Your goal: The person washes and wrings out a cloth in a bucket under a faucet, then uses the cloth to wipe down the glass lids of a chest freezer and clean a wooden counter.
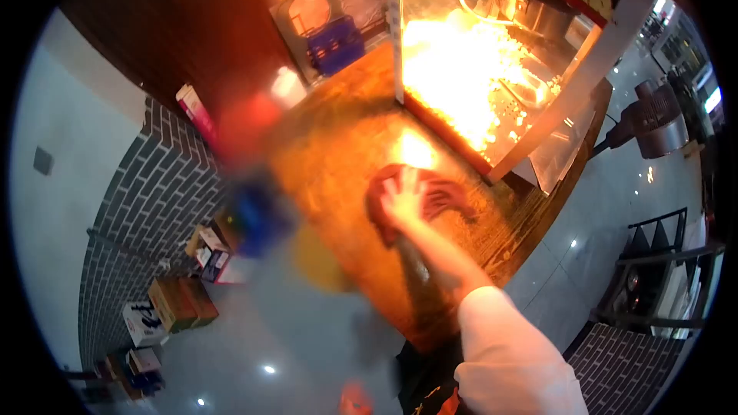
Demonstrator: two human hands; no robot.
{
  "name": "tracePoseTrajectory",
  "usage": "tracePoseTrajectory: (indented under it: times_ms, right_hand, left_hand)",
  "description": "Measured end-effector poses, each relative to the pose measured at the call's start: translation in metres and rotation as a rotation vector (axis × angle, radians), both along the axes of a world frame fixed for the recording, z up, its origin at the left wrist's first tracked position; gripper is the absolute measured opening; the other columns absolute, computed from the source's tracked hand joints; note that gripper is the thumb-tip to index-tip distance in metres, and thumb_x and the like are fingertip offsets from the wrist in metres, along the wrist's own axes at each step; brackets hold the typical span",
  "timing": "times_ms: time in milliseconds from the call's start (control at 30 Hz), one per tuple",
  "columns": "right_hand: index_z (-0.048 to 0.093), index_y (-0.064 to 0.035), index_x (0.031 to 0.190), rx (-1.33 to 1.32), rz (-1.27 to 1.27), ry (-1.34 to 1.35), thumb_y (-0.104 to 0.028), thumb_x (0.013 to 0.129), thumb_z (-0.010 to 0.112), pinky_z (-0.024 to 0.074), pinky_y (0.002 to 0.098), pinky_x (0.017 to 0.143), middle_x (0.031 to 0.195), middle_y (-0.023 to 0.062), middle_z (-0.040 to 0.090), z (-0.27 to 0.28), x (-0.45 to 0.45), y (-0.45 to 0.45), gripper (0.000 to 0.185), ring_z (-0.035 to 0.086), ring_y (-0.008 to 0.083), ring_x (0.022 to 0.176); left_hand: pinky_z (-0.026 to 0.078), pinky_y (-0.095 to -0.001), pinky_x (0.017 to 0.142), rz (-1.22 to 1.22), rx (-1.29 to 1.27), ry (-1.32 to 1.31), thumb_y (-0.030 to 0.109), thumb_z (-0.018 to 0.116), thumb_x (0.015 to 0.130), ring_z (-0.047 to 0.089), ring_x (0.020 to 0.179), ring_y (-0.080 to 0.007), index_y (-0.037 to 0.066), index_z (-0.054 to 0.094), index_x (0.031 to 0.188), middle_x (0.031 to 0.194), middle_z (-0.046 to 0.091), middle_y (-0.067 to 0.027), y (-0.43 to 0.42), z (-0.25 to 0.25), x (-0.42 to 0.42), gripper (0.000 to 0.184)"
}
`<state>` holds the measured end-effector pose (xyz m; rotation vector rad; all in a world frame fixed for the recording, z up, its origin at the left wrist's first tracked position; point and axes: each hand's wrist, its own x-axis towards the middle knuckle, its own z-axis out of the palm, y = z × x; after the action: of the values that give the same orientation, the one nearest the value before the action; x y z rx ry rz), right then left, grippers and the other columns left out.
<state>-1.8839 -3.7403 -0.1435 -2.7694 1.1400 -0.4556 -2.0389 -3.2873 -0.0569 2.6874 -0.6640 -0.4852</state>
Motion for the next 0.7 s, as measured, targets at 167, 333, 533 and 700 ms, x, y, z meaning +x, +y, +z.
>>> tracePoseTrajectory:
  times_ms: [167,333,533,700]
  right_hand:
    - [0.044,-0.0161,0.116,0.127,0.690,-0.136,-0.035,0.078,0.044,0.0190,0.0476,0.095,0.133,0.0155,0.024,0.023,0.003,0.099,0.043,0.025,0.0309,0.121]
    - [0.047,-0.0124,0.114,0.035,0.388,0.123,-0.029,0.076,0.049,0.0238,0.0431,0.092,0.130,0.0095,0.032,0.020,-0.117,0.107,0.042,0.031,0.0232,0.118]
    - [0.041,-0.0130,0.118,0.139,-0.762,0.262,-0.034,0.067,0.058,0.0234,0.0494,0.087,0.129,0.0162,0.026,0.048,-0.175,0.154,0.058,0.028,0.0312,0.114]
    - [0.035,-0.0148,0.124,0.199,-0.783,-0.054,-0.034,0.060,0.066,0.0199,0.0534,0.094,0.131,0.0271,0.011,0.013,-0.137,0.093,0.073,0.012,0.0469,0.119]
  left_hand:
    - [0.043,-0.0385,0.062,-0.279,-0.245,-0.139,0.009,0.049,0.077,0.052,0.066,-0.0292,0.007,0.051,0.109,0.074,0.056,-0.0125,-0.001,0.006,0.103,0.033]
    - [0.043,-0.0388,0.065,-0.459,-0.267,0.099,0.007,0.048,0.075,0.052,0.070,-0.0307,0.008,0.051,0.109,0.076,0.055,-0.0144,-0.022,0.006,0.208,0.034]
    - [0.043,-0.0383,0.068,-0.632,-0.251,0.155,0.006,0.048,0.074,0.052,0.074,-0.0317,0.008,0.050,0.110,0.081,0.055,-0.0154,-0.039,0.020,0.321,0.036]
    - [0.044,-0.0375,0.068,-0.665,-0.336,0.156,0.007,0.050,0.074,0.053,0.076,-0.0314,0.008,0.052,0.109,0.083,0.055,-0.0152,-0.053,0.000,0.385,0.035]
